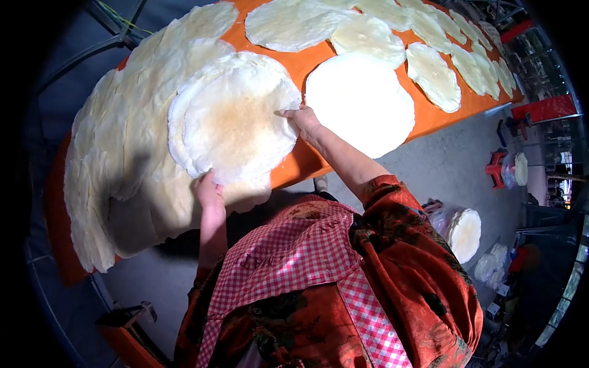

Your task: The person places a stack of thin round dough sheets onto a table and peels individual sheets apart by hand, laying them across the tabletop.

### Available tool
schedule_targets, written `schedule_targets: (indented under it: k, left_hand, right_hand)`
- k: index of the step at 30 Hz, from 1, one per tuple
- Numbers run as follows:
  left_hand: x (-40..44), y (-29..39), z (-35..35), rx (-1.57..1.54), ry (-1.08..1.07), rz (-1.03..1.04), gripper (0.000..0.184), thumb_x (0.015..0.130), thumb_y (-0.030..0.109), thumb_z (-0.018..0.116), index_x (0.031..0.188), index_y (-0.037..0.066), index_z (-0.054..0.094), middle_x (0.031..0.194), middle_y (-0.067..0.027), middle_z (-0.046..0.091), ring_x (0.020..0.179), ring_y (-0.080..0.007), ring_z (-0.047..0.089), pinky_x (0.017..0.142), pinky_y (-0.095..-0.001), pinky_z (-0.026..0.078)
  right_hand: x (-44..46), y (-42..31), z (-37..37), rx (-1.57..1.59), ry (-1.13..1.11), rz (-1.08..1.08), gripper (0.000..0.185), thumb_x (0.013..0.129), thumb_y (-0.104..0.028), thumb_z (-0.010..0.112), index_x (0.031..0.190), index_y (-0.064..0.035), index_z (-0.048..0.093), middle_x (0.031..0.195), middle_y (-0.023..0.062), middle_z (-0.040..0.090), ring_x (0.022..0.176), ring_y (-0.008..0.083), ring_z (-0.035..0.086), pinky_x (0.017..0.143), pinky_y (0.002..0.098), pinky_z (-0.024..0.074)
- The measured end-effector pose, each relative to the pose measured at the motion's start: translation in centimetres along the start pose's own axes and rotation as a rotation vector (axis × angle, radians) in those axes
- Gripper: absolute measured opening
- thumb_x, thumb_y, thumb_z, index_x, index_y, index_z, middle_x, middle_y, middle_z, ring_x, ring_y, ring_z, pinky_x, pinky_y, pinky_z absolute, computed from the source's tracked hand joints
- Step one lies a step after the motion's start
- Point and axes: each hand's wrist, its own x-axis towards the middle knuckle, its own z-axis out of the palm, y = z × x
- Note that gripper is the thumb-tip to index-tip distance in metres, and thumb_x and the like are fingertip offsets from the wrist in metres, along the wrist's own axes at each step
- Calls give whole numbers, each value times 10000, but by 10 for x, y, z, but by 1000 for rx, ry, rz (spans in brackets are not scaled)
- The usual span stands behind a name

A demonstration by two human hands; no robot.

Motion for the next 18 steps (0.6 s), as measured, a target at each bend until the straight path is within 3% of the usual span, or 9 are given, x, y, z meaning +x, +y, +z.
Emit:
schedule_targets:
  k: [5, 11, 12, 15, 18]
  left_hand:
    - [-5, 13, 7, -5, -65, -73, 234, 802, 61, 639, 1016, 66, 545, 1019, -75, 578, 957, -226, 584, 770, -397, 523]
    - [-9, 8, 14, -14, -63, -57, 248, 798, 42, 586, 1041, 19, 545, 975, -109, 582, 915, -245, 608, 738, -364, 536]
    - [-4, 4, 8, 6, -60, -50, 250, 794, 43, 587, 1040, 19, 545, 967, -109, 582, 909, -245, 610, 736, -367, 539]
    - [10, 9, 4, 85, -48, -12, 259, 783, 58, 595, 1033, 15, 546, 958, -119, 590, 879, -249, 622, 717, -374, 548]
    - [-15, 49, 28, 36, -280, 141, 347, 781, 103, 616, 1114, 32, 551, 1045, -156, 607, 917, -269, 634, 718, -379, 556]
  right_hand:
    - [-10, -8, 0, 24, -6, -4, 420, 864, -55, 597, 1204, 78, 391, 1080, 216, 583, 957, 313, 632, 832, 411, 551]
    - [-7, -15, -6, -77, 60, -6, 526, 835, -63, 639, 1238, 149, 376, 1117, 263, 580, 987, 353, 624, 849, 431, 550]
    - [-6, -18, -6, -88, 26, 41, 468, 879, -61, 554, 1279, 101, 376, 1189, 246, 555, 1062, 356, 590, 923, 451, 503]
    - [21, -11, -14, -112, 13, -94, 472, 827, -56, 641, 1222, 119, 452, 1137, 221, 593, 1046, 324, 604, 917, 435, 504]
    - [26, -48, -16, -277, -61, -197, 531, 786, -91, 702, 1217, 120, 473, 1113, 202, 614, 1033, 305, 614, 875, 409, 518]
